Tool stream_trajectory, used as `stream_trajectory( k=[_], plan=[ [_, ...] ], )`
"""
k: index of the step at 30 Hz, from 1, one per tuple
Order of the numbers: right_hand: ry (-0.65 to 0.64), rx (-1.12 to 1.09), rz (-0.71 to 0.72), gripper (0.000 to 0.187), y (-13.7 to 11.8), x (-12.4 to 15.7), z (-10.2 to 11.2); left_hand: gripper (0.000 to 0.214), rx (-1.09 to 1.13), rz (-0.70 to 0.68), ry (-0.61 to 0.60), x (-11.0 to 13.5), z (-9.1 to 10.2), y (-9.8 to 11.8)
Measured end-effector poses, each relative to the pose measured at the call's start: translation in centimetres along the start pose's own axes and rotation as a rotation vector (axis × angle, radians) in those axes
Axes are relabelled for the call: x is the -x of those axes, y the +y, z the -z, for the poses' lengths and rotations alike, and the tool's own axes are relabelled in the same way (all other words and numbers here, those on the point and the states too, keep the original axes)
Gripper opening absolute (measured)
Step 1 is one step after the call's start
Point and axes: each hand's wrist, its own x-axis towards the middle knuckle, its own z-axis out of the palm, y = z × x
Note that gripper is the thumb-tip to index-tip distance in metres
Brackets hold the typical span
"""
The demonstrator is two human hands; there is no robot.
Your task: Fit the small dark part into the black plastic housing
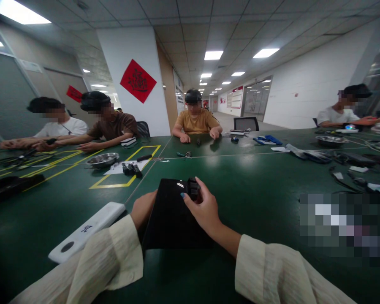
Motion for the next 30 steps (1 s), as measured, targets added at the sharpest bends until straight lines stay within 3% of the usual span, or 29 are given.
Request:
stream_trajectory(
  k=[2,4,8,11,20,26,28,30],
  plan=[
    [-0.004,0.025,-0.002,0.068,0.1,0.1,-0.1,0.021,-0.186,0.027,-0.032,-0.1,0.3,0.0],
    [-0.004,0.058,0.001,0.069,0.1,0.2,-0.3,0.023,-0.259,0.095,0.014,-0.3,0.4,0.1],
    [-0.005,0.116,0.003,0.068,-0.1,0.3,-0.2,0.033,-0.097,0.138,0.266,-0.6,0.2,0.4],
    [-0.001,0.171,0.015,0.066,-0.3,0.1,0.2,0.035,0.036,0.091,0.335,-0.7,0.2,0.4],
    [-0.095,0.556,0.233,0.046,-1.1,0.3,0.5,0.027,0.125,0.084,0.237,0.2,-0.6,1.1],
    [-0.063,0.763,0.407,0.051,-1.5,1.0,0.6,0.024,0.353,0.02,0.2,0.1,-1.8,0.8],
    [-0.116,0.772,0.495,0.036,-1.8,1.5,0.6,0.023,0.444,0.006,0.202,-0.1,-2.2,0.5],
    [-0.261,0.731,0.625,0.026,-2.4,2.2,0.5,0.023,0.515,0.011,0.205,-0.3,-2.5,0.2]
  ],
)
